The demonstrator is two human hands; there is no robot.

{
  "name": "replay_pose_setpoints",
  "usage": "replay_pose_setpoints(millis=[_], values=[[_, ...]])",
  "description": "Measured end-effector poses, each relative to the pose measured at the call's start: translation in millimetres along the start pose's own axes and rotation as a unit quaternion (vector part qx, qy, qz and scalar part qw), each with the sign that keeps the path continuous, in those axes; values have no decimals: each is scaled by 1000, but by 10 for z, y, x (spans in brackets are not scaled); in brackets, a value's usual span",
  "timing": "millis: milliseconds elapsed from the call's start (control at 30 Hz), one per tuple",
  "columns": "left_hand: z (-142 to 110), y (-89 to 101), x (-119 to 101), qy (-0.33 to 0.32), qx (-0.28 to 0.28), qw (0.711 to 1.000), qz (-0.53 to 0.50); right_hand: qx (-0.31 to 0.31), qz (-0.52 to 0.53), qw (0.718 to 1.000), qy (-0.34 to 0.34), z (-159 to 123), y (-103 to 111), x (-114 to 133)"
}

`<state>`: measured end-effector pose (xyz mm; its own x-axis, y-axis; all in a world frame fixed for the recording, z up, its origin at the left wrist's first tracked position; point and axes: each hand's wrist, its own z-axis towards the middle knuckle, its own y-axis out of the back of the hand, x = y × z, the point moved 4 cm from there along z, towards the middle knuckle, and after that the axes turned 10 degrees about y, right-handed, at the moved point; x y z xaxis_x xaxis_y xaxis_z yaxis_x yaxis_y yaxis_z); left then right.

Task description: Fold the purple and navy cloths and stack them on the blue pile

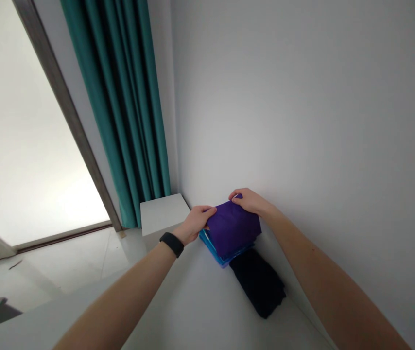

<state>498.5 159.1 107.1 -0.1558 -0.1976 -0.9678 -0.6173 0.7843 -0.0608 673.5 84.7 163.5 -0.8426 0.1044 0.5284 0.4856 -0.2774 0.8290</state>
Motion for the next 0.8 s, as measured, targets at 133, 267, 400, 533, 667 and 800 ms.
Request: replay_pose_setpoints(millis=[133, 267, 400, 533, 667, 800], values=[[254, 115, 40, -4, -32, 999, 31, 6, -70, 997, -11, 317, -176, -158], [420, 192, 84, -7, -71, 996, 59, 7, -133, 991, -32, 450, -373, -244], [484, 230, 145, -1, -89, 993, 72, 2, -187, 981, -51, 458, -575, -286], [496, 277, 221, 5, -96, 993, 64, -17, -227, 973, -36, 393, -702, -260], [499, 307, 263, 3, -86, 995, 55, -46, -251, 966, 30, 203, -668, -103], [488, 327, 265, -7, -87, 995, 52, -47, -256, 960, 105, -135, -628, 40]])
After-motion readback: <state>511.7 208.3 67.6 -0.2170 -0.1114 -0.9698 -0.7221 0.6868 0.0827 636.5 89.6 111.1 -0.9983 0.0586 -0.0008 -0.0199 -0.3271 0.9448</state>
